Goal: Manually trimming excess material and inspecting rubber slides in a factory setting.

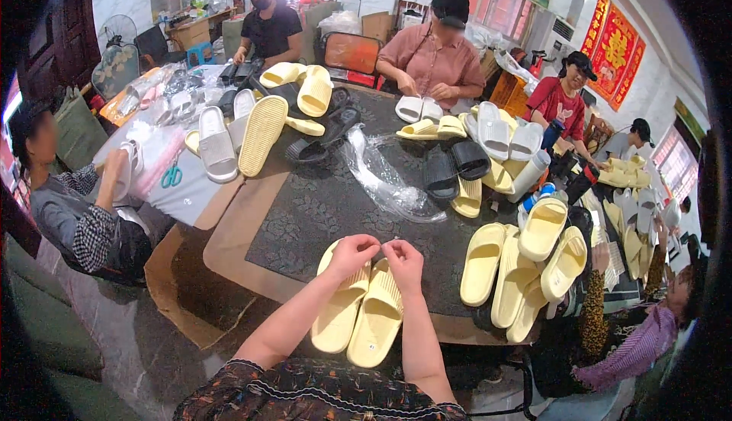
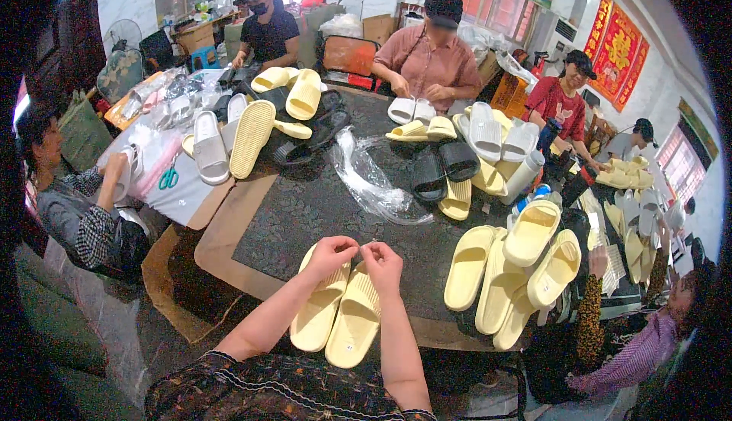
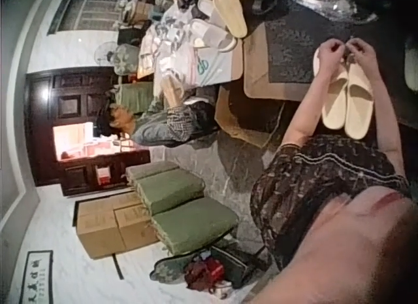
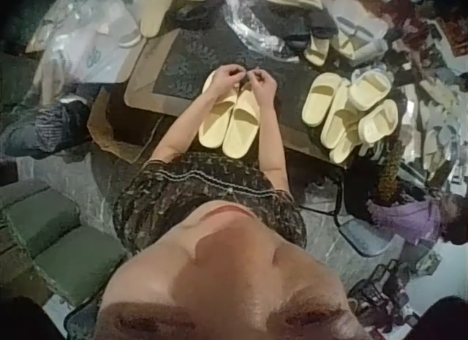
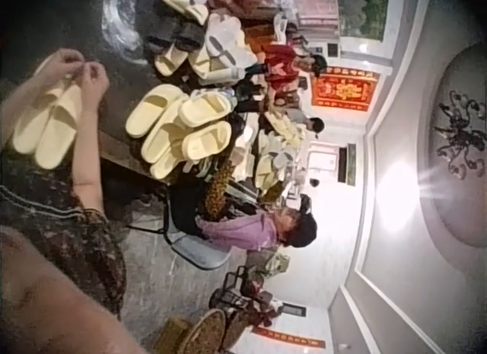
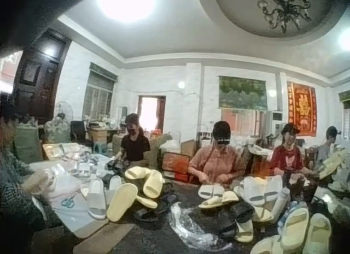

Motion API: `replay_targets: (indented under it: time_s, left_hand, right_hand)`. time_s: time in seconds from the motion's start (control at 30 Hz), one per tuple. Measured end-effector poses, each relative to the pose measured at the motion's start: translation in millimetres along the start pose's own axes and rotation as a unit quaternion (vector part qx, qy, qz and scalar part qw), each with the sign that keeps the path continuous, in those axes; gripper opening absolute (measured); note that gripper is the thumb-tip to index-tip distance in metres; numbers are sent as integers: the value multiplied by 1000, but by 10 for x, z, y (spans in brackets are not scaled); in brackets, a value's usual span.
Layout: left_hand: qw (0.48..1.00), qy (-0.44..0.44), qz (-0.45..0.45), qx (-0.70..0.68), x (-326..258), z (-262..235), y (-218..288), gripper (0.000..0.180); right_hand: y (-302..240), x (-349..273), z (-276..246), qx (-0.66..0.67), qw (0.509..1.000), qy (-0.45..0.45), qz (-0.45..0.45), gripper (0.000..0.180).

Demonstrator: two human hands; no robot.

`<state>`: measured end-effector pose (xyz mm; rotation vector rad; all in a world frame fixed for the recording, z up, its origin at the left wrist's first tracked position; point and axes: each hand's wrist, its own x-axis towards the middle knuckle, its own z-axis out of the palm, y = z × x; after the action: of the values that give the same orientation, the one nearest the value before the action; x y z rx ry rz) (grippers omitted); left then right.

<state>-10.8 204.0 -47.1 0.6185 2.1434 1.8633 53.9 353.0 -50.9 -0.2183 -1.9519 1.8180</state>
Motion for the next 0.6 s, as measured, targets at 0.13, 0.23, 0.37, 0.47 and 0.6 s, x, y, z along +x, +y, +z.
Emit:
replay_targets:
  time_s: [0.13,0.23,0.37,0.47,0.6]
  left_hand:
    - [999,22,9,-27,-26,3,41,19]
    - [1000,-3,19,18,-40,-14,123,20]
    - [1000,16,-6,4,-42,-12,67,20]
    - [999,36,14,6,-37,30,62,17]
    - [1000,13,6,4,-45,-15,120,17]
  right_hand:
    - [-2,0,24,41,999,34,-1,8]
    - [-19,1,15,-4,1000,3,0,9]
    - [-95,-17,39,12,1000,17,-9,10]
    - [-54,-7,0,31,999,34,-3,11]
    - [-95,-4,15,-64,997,-34,-16,11]
